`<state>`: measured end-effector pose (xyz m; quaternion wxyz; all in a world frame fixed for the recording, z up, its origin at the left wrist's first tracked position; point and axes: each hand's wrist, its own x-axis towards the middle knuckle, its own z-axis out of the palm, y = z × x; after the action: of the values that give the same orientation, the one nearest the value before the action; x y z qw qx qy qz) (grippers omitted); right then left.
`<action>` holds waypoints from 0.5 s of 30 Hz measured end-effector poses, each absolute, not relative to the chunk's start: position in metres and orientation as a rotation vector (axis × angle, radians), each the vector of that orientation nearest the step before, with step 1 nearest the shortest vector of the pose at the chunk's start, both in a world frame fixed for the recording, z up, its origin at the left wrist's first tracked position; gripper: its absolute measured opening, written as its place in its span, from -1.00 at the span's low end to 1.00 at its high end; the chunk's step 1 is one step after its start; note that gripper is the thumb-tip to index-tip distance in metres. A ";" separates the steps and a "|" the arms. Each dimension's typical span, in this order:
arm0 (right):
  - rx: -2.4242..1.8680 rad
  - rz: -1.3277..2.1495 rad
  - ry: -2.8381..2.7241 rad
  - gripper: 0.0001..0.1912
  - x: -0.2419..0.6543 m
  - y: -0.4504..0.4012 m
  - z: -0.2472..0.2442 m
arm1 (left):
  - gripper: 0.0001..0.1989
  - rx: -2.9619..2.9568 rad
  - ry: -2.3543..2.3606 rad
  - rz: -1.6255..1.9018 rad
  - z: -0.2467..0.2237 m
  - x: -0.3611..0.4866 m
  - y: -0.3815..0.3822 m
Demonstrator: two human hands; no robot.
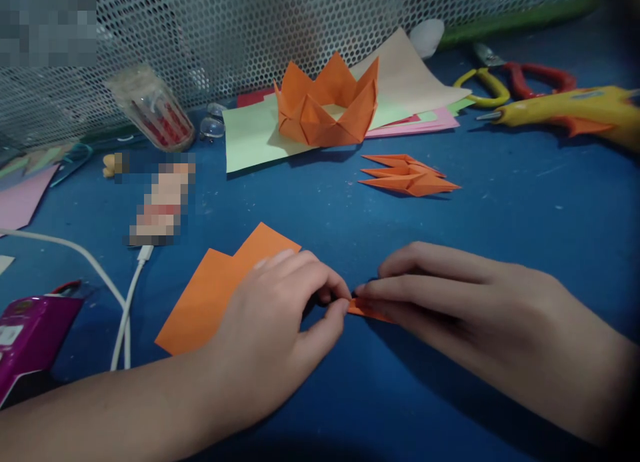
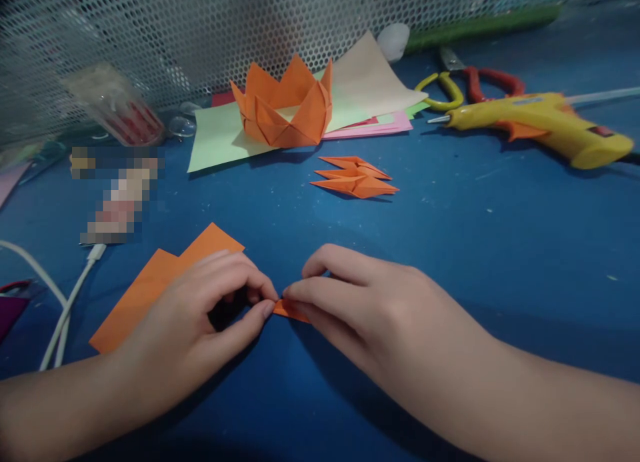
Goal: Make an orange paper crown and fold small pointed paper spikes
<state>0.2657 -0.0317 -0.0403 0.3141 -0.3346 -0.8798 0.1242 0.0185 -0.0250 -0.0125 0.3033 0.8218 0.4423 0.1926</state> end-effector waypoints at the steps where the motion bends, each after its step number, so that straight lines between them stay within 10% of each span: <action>1: -0.880 0.323 -2.329 -0.56 0.266 -0.032 -0.041 | -0.82 2.188 1.157 0.516 -0.012 0.019 -0.025; 15: -0.760 0.075 -2.507 -0.39 0.268 -0.043 -0.044 | -0.49 2.897 0.750 0.483 -0.007 0.005 -0.022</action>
<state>0.2679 -0.0432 -0.0440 0.2573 -0.2803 -0.9244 0.0277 0.0054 -0.0223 -0.0070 0.0552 0.9542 0.2471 0.1592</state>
